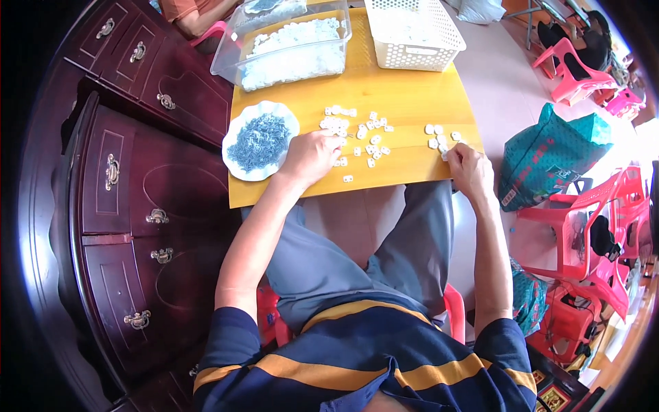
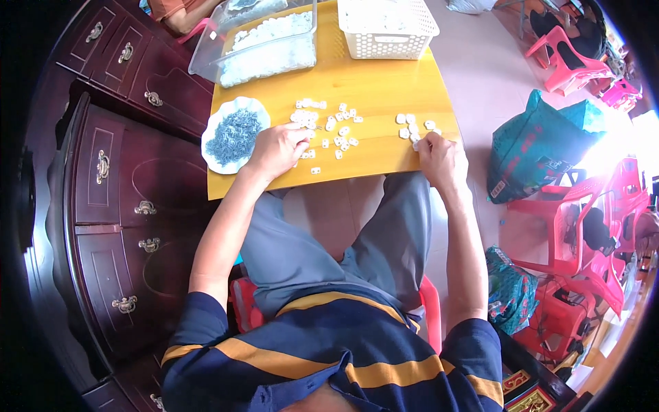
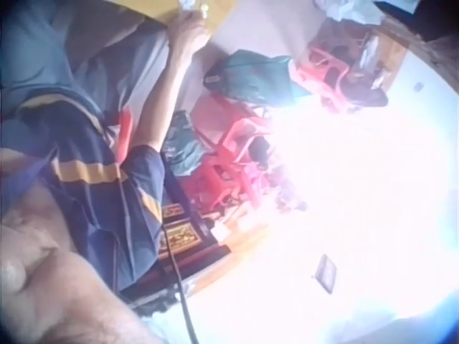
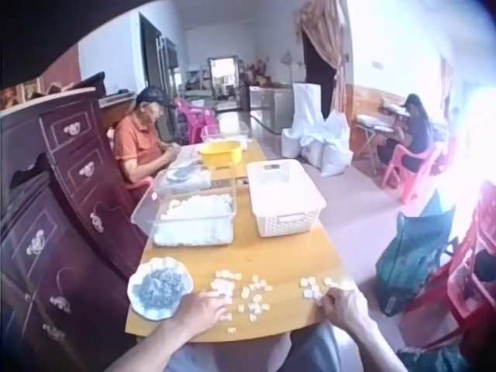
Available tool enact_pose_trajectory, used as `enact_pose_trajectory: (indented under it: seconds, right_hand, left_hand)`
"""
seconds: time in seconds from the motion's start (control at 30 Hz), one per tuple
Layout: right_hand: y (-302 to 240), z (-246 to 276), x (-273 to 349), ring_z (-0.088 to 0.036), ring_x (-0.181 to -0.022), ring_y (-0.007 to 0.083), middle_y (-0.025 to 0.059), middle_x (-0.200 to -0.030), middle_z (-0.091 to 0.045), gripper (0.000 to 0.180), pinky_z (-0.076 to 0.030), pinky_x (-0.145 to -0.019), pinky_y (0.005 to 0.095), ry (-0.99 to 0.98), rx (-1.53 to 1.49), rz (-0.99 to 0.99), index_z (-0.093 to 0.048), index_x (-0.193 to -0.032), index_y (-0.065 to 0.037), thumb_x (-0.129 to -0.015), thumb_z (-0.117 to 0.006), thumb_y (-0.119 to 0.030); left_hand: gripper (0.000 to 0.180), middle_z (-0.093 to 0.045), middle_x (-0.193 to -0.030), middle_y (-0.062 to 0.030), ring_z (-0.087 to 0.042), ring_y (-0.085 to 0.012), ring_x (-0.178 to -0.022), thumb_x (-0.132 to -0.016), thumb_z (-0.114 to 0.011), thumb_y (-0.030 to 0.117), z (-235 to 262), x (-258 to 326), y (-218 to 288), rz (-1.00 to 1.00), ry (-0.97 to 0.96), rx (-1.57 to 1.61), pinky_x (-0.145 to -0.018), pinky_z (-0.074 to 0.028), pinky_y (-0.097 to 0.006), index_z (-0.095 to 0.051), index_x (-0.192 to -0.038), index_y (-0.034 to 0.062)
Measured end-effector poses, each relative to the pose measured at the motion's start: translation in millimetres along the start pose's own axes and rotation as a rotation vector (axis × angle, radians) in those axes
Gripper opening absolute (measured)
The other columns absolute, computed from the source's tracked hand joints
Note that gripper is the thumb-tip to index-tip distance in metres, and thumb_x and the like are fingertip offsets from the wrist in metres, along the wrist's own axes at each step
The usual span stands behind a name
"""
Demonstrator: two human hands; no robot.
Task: The person assembles small plastic components by inserting metal pins into them by hand and sets the assembled pieces on the table.
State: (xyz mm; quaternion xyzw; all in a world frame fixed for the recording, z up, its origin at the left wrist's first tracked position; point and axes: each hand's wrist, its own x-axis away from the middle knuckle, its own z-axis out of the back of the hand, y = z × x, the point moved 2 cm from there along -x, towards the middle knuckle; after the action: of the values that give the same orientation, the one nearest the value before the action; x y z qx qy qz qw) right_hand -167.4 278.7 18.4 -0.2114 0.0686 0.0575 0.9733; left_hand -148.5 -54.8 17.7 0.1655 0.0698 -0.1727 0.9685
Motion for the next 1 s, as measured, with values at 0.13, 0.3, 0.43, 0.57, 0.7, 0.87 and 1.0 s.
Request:
enact_pose_trajectory:
  seconds: [0.13, 0.3, 0.43, 0.57, 0.7, 0.87, 1.0]
  right_hand:
    - [-2, 0, -3, -0.07, -0.077, 0.0407, 0.0213, -0.078, -0.07, 0.024, -0.056, -0.073, 0.0487, 0.035, 0.062, -0.027, -0.069, -0.087, -0.006, -0.093, -0.062, -0.028]
    - [-17, -2, -2, -0.068, -0.079, 0.0407, 0.0204, -0.083, -0.069, 0.015, -0.053, -0.073, 0.0496, 0.092, -0.015, -0.012, -0.062, -0.099, -0.007, -0.092, -0.064, -0.02]
    - [-55, -12, 2, -0.068, -0.079, 0.0364, 0.0182, -0.089, -0.069, 0.016, -0.052, -0.071, 0.048, 0.129, -0.125, 0.18, -0.06, -0.103, -0.007, -0.09, -0.065, -0.015]
    - [-73, -37, 1, -0.069, -0.082, 0.0351, 0.0161, -0.089, -0.07, 0.019, -0.054, -0.075, 0.0459, -0.046, -0.167, 0.182, -0.062, -0.104, -0.007, -0.092, -0.064, -0.021]
    - [-80, -59, -3, -0.069, -0.085, 0.0356, 0.0165, -0.091, -0.07, 0.021, -0.054, -0.076, 0.0457, -0.074, -0.142, 0.206, -0.062, -0.104, -0.007, -0.092, -0.065, -0.025]
    - [-86, -69, -7, -0.07, -0.086, 0.0341, 0.0148, -0.095, -0.07, 0.022, -0.055, -0.075, 0.0447, -0.105, -0.129, 0.228, -0.064, -0.101, -0.008, -0.092, -0.067, -0.028]
    - [-92, -69, -11, -0.07, -0.085, 0.033, 0.0133, -0.091, -0.07, 0.019, -0.055, -0.074, 0.0437, -0.106, -0.14, 0.25, -0.065, -0.096, -0.008, -0.09, -0.068, -0.026]
  left_hand:
    - [0.009, -0.069, -0.09, -0.0091, -0.07, -0.0327, -0.079, -0.088, -0.065, 0.017, -6, -4, -5, -0.048, -0.032, -0.066, -0.067, -0.056, -0.045, -0.069, -0.089, 0.0082]
    - [0.015, -0.069, -0.093, -0.0156, -0.069, -0.0373, -0.083, -0.084, -0.063, 0.015, -7, -16, -6, -0.148, -0.104, -0.157, -0.072, -0.056, -0.048, -0.066, -0.093, 0.0037]
    - [0.026, -0.07, -0.1, -0.0196, -0.07, -0.0354, -0.094, -0.081, -0.073, 0.021, 1, -19, -1, -0.1, -0.232, -0.197, -0.079, -0.057, -0.047, -0.068, -0.094, -0.0014]
    - [0.02, -0.068, -0.085, -0.0203, -0.069, -0.0393, -0.084, -0.082, -0.062, 0.016, 2, -17, -2, -0.165, -0.169, -0.163, -0.073, -0.056, -0.05, -0.062, -0.095, 0.0001]
    - [0.033, -0.068, -0.102, -0.0187, -0.069, -0.0355, -0.094, -0.082, -0.068, 0.017, 15, -12, 0, -0.047, -0.149, -0.081, -0.078, -0.057, -0.045, -0.061, -0.111, 0.0014]
    - [0.013, -0.063, -0.076, -0.0156, -0.065, -0.0374, -0.069, -0.082, -0.062, 0.007, 34, 11, 12, -0.038, 0.144, 0.335, -0.061, -0.051, -0.046, -0.052, -0.09, 0.0031]
    - [0.01, -0.052, -0.063, -0.0132, -0.059, -0.0306, -0.057, -0.087, -0.059, 0.002, 24, 41, 22, 0.078, 0.286, 0.749, -0.055, -0.046, -0.038, -0.048, -0.089, 0.0029]
